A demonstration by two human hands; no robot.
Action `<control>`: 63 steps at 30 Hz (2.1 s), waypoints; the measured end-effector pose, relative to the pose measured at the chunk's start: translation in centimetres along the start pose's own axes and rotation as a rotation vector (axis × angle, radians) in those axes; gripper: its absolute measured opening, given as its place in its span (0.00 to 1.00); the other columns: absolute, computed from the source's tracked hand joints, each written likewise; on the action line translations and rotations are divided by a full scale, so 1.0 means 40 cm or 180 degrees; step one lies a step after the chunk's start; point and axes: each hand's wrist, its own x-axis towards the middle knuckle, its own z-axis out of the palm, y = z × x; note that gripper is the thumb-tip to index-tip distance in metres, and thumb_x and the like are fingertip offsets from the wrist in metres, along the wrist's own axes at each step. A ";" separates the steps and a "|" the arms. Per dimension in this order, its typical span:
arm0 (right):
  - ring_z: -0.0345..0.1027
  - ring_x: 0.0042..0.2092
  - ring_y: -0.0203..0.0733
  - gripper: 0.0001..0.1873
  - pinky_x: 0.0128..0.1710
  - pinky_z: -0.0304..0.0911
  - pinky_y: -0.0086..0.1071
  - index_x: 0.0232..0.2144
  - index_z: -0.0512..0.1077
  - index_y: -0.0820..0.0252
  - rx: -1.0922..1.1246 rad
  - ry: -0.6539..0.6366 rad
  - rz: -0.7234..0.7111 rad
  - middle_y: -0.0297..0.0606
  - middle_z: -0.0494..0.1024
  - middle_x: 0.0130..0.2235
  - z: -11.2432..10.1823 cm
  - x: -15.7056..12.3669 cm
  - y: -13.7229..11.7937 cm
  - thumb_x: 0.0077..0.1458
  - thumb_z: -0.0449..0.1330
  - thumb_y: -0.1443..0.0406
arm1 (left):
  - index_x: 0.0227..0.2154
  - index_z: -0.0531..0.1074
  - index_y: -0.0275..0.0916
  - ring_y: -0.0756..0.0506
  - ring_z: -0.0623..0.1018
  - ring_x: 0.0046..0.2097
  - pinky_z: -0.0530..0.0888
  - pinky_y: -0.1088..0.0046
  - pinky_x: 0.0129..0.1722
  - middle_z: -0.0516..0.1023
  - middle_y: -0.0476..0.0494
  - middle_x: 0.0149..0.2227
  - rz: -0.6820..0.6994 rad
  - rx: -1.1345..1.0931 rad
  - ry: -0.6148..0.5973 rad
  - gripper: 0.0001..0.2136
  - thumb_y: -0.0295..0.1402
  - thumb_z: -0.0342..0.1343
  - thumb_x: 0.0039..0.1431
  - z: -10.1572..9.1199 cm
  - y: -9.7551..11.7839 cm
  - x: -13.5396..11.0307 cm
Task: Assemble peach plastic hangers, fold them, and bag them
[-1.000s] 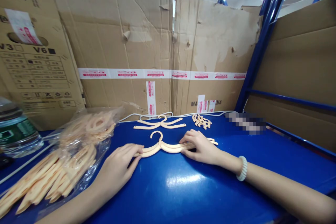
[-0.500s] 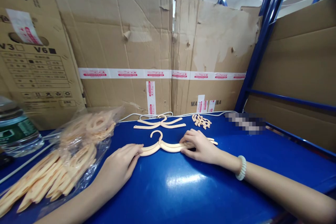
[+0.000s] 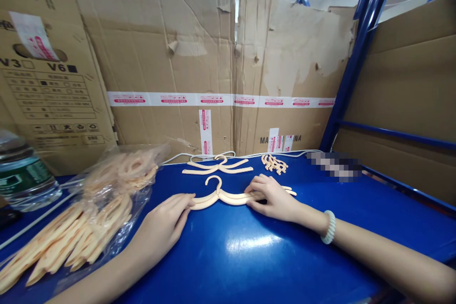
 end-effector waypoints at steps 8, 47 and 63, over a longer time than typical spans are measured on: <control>0.65 0.42 0.45 0.07 0.43 0.60 0.39 0.38 0.73 0.58 -0.0004 -0.0007 0.0014 0.40 0.74 0.39 -0.005 0.000 -0.004 0.56 0.60 0.63 | 0.41 0.73 0.40 0.40 0.79 0.49 0.77 0.60 0.49 0.80 0.41 0.47 0.0025 -0.0032 0.0065 0.12 0.30 0.44 0.64 0.002 0.003 0.000; 0.63 0.43 0.46 0.08 0.45 0.60 0.40 0.41 0.72 0.57 0.0077 -0.0048 -0.0014 0.41 0.74 0.42 0.003 0.001 0.002 0.61 0.57 0.62 | 0.43 0.73 0.36 0.39 0.78 0.48 0.76 0.57 0.48 0.79 0.36 0.46 0.0078 0.0260 -0.0091 0.14 0.27 0.43 0.63 -0.005 0.012 -0.002; 0.64 0.45 0.47 0.10 0.46 0.61 0.42 0.42 0.73 0.57 -0.0008 0.0004 0.0059 0.41 0.75 0.43 0.016 0.005 0.013 0.61 0.58 0.60 | 0.44 0.73 0.33 0.38 0.79 0.48 0.77 0.56 0.48 0.79 0.33 0.46 0.0126 0.0411 -0.0069 0.14 0.27 0.44 0.62 -0.005 0.014 0.000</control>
